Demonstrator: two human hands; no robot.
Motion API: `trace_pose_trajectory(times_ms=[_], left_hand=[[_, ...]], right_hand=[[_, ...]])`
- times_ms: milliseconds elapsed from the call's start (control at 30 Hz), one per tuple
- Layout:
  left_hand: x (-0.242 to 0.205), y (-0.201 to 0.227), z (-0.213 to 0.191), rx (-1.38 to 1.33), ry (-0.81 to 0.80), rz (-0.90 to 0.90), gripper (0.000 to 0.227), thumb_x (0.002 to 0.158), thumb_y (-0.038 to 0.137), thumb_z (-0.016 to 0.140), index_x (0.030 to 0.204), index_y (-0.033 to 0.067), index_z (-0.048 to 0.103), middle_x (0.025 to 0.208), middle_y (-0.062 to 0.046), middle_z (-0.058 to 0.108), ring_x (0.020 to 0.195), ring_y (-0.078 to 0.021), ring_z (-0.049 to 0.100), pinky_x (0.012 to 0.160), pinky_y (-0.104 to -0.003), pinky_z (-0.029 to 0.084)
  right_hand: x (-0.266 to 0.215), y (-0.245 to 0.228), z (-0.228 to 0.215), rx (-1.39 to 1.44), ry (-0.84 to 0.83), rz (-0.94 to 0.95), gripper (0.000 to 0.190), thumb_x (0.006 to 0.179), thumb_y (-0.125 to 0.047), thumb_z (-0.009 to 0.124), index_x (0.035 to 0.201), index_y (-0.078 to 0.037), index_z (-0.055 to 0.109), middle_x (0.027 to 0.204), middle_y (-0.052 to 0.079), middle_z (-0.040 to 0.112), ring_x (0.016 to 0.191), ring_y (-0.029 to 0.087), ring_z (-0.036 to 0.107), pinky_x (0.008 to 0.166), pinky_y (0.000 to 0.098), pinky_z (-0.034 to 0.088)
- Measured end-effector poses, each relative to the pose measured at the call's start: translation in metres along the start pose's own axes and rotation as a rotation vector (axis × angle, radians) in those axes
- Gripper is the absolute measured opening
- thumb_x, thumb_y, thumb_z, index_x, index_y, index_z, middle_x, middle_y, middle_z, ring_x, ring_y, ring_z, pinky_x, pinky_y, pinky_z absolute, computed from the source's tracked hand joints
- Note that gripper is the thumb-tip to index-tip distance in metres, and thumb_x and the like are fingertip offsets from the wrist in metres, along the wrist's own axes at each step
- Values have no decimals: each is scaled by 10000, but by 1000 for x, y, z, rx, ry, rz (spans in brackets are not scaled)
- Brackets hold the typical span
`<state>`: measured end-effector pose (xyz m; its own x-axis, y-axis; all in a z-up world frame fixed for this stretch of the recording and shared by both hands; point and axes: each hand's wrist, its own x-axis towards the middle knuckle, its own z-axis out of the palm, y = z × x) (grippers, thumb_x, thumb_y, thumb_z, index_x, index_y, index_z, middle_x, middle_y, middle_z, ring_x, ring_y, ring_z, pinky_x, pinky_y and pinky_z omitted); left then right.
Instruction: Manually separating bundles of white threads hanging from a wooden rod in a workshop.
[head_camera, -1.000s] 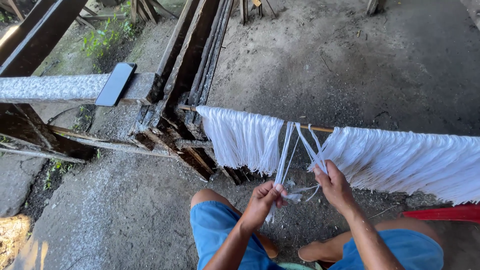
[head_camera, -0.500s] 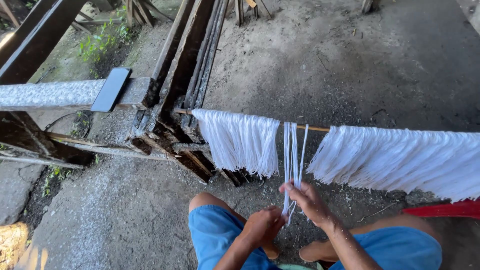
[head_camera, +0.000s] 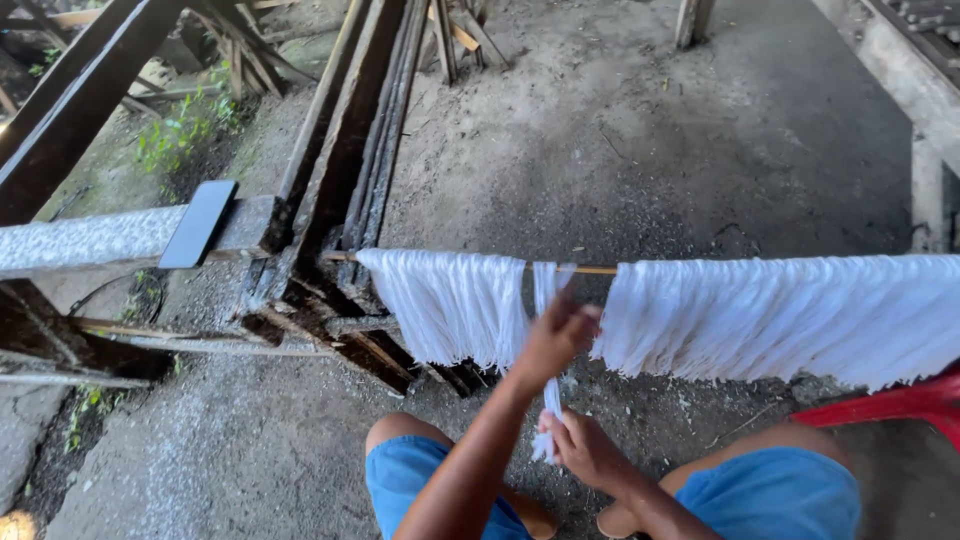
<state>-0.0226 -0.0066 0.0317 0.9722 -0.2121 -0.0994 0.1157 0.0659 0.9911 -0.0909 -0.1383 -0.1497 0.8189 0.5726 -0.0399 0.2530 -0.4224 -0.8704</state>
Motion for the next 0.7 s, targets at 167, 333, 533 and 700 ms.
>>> trace_pose_trajectory(times_ms=[167,333,533,700], left_hand=[[36,-54,-37,201,508,310,282,1003,277,595,1239,125,579,1204,-83,642,1059,-208,636,890,-356,527],[33,-21,12,223,308,279,315,994,277,616,1246,87,632,1216,-131,653,1050,-248,682,802,-373,656],[63,-30,27,158,308,183,99,1002,140,629,1082,85,650,1000,-92,693,790,-187,659,606,-316,590],[48,-10,26,-74,499,152,283,988,272,617,1213,123,530,1107,-129,631,1047,-246,599,952,-417,489]], right_hand=[[-54,3,-42,-53,-233,281,316,1080,-406,378,1041,-219,629,887,-45,699,679,205,559,647,414,430],[-78,45,-31,-183,-318,542,135,1013,-395,596,1069,-282,647,975,-73,745,887,133,697,781,327,503],[-69,65,-45,-146,-434,556,133,1076,-374,542,1089,-271,626,997,-58,710,787,151,618,705,344,470],[-69,84,-37,-191,-434,515,118,1066,-384,557,1046,-285,617,997,-72,706,816,132,630,728,346,470]])
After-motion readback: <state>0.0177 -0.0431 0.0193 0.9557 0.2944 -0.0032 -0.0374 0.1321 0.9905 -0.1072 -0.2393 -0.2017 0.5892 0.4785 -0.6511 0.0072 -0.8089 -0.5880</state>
